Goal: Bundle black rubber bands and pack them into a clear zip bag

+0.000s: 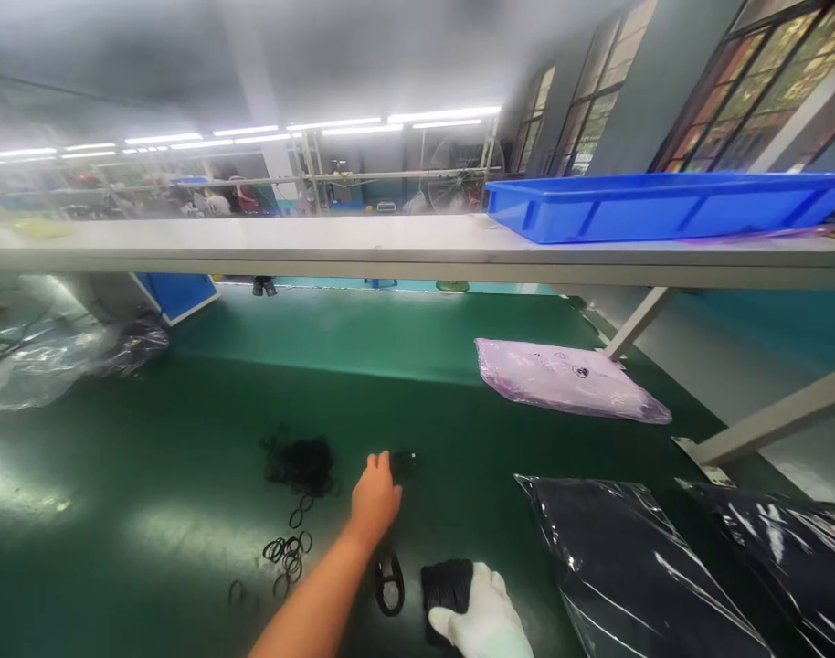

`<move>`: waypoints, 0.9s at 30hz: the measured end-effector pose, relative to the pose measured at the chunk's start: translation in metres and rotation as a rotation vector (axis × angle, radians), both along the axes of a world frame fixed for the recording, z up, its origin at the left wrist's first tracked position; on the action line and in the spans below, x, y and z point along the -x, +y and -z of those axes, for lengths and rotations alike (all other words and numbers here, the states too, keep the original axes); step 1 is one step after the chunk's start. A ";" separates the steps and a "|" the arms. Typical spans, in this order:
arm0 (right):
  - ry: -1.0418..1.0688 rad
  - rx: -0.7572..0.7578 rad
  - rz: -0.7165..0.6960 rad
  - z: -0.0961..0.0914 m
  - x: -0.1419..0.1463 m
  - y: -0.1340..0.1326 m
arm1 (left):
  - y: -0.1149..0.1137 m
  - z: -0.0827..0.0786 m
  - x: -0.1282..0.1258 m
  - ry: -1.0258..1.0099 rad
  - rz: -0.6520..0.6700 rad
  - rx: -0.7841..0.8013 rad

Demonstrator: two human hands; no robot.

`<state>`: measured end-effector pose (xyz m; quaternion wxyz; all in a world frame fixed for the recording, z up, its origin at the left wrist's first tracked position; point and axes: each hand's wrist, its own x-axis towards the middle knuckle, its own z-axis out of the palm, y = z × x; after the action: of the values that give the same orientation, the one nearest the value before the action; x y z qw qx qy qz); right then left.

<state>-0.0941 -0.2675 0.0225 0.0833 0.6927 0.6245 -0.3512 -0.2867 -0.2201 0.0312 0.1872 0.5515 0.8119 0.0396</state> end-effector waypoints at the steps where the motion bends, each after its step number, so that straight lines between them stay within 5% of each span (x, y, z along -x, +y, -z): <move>1: 0.001 0.007 -0.008 0.000 -0.001 0.000 | 0.010 0.005 -0.003 0.001 -0.065 -0.002; 6: -0.001 0.028 -0.006 0.011 -0.004 0.003 | 0.062 0.029 -0.023 -0.018 -0.193 -0.020; 11: 0.021 0.086 -0.010 0.013 -0.005 0.003 | 0.094 0.012 -0.019 -0.051 -0.113 -0.022; 13: 0.035 0.064 -0.010 0.009 -0.005 0.003 | 0.077 -0.001 -0.010 -0.062 -0.045 0.043; 16: 0.024 0.047 -0.010 0.005 -0.006 0.004 | 0.019 -0.015 -0.009 -0.067 0.054 0.182; 20: 0.019 0.049 -0.035 0.006 -0.005 0.005 | -0.060 -0.010 -0.031 -0.040 0.101 0.341; 23: 0.026 0.042 -0.028 0.007 -0.004 0.005 | -0.090 0.001 -0.037 -0.064 0.105 0.282; 27: 0.048 0.001 0.011 0.004 -0.003 0.000 | -0.110 0.014 -0.028 -0.534 0.066 0.050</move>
<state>-0.0912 -0.2674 0.0189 0.0665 0.6875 0.6222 -0.3686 -0.2585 -0.3297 0.0168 0.4094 0.5430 0.7161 0.1575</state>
